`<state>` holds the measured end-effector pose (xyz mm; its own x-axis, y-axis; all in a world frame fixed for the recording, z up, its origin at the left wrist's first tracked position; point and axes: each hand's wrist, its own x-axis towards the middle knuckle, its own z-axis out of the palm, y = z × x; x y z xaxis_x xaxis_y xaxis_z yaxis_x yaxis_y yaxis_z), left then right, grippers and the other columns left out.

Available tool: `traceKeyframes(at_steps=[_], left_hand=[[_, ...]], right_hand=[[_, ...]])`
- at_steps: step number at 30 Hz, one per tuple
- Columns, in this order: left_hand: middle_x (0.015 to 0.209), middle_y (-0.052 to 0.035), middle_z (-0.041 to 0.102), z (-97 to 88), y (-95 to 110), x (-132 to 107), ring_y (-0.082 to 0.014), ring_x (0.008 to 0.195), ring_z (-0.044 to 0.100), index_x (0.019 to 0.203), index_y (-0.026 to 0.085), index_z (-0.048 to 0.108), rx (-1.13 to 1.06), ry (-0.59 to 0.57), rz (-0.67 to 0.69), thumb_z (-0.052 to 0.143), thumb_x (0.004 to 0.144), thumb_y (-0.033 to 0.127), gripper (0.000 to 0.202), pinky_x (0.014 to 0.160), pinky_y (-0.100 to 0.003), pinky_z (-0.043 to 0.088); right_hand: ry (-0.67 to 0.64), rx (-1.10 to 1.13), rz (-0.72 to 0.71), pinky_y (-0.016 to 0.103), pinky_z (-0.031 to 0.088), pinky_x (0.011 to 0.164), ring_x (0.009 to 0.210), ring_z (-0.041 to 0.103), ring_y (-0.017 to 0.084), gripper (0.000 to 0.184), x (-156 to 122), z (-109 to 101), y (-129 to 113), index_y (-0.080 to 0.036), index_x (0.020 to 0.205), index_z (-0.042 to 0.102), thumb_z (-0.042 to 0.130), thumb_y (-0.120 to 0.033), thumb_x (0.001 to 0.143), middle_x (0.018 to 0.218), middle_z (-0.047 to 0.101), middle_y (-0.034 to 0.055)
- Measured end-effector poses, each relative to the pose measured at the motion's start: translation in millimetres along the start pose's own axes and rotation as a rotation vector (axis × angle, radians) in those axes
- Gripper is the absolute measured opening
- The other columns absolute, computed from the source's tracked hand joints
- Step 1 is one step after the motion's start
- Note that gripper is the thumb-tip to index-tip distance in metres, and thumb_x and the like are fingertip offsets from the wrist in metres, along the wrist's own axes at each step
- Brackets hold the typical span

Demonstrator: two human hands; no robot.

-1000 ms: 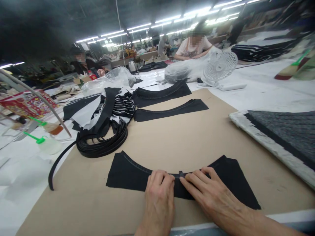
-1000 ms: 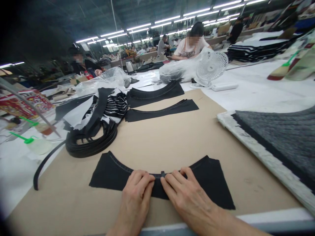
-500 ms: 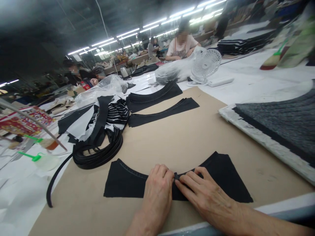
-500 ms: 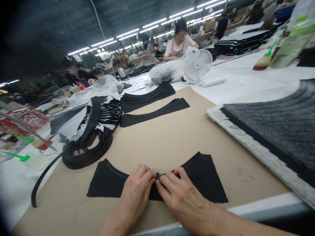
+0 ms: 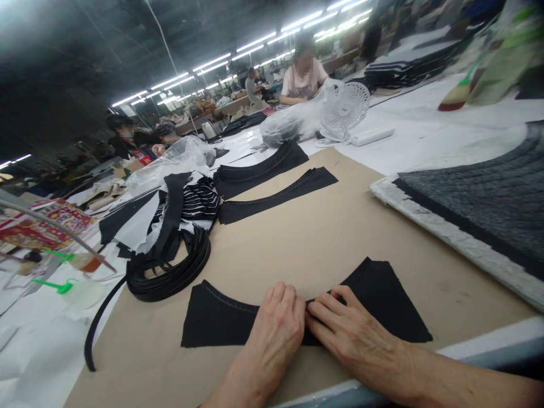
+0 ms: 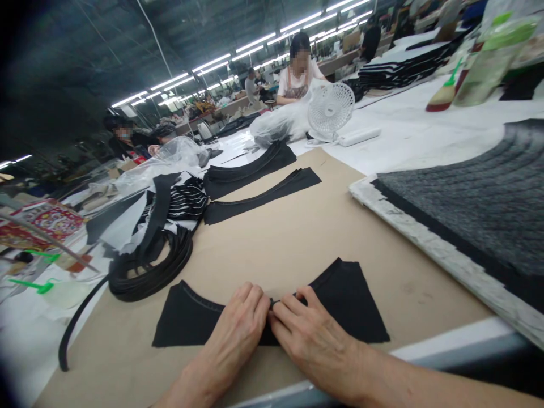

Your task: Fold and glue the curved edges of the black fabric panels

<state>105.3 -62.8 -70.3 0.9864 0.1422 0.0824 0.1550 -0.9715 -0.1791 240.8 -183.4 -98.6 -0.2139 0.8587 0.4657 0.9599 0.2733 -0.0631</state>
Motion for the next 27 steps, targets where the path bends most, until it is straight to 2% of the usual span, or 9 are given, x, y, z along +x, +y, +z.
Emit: traceKeyframes(at_steps=[5, 12, 18, 27], left_hand=[[0.092, -0.0065, 0.054, 6.0, -2.8, -4.6, -0.0233, 0.086, 0.048, 0.089, 0.016, 0.053, -0.216, -0.051, -0.122, 0.04, 0.08, -0.007, 0.028, 0.081, -0.04, 0.049], [0.093, -0.0044, 0.054, 5.4, -10.8, -6.4, -0.0211, 0.086, 0.048, 0.088, 0.018, 0.053, -0.377, 0.042, -0.257, 0.036, 0.091, 0.001, 0.024, 0.08, -0.038, 0.047], [0.092, -0.0024, 0.058, 0.0, -12.1, -4.6, -0.0202, 0.086, 0.051, 0.088, 0.02, 0.057, -0.369, -0.015, -0.181, 0.046, 0.092, 0.005, 0.019, 0.076, -0.035, 0.047], [0.089, -0.0042, 0.056, -11.0, -5.6, 3.7, -0.0223, 0.082, 0.051, 0.086, 0.017, 0.054, 0.006, -0.029, 0.042, 0.05, 0.086, 0.002, 0.016, 0.075, -0.037, 0.048]], right_hand=[[-0.014, -0.002, 0.005, 0.043, 0.031, 0.088, 0.086, 0.048, 0.022, 0.019, -1.8, 1.4, 0.4, -0.015, 0.102, 0.061, 0.047, -0.007, 0.091, 0.089, 0.06, 0.0044], [0.014, 0.003, 0.002, 0.042, 0.031, 0.087, 0.085, 0.049, 0.021, 0.022, 1.0, -3.1, 0.3, -0.012, 0.107, 0.061, 0.049, -0.005, 0.089, 0.089, 0.06, 0.0038], [0.006, -0.002, 0.006, 0.042, 0.032, 0.087, 0.085, 0.049, 0.021, 0.022, 1.7, -3.4, 0.6, -0.014, 0.103, 0.062, 0.048, -0.005, 0.09, 0.088, 0.06, 0.0037], [0.01, 0.021, 0.016, 0.041, 0.032, 0.085, 0.083, 0.047, 0.02, 0.015, 1.7, -0.8, -0.3, -0.015, 0.094, 0.061, 0.048, -0.007, 0.091, 0.087, 0.059, 0.0033]])
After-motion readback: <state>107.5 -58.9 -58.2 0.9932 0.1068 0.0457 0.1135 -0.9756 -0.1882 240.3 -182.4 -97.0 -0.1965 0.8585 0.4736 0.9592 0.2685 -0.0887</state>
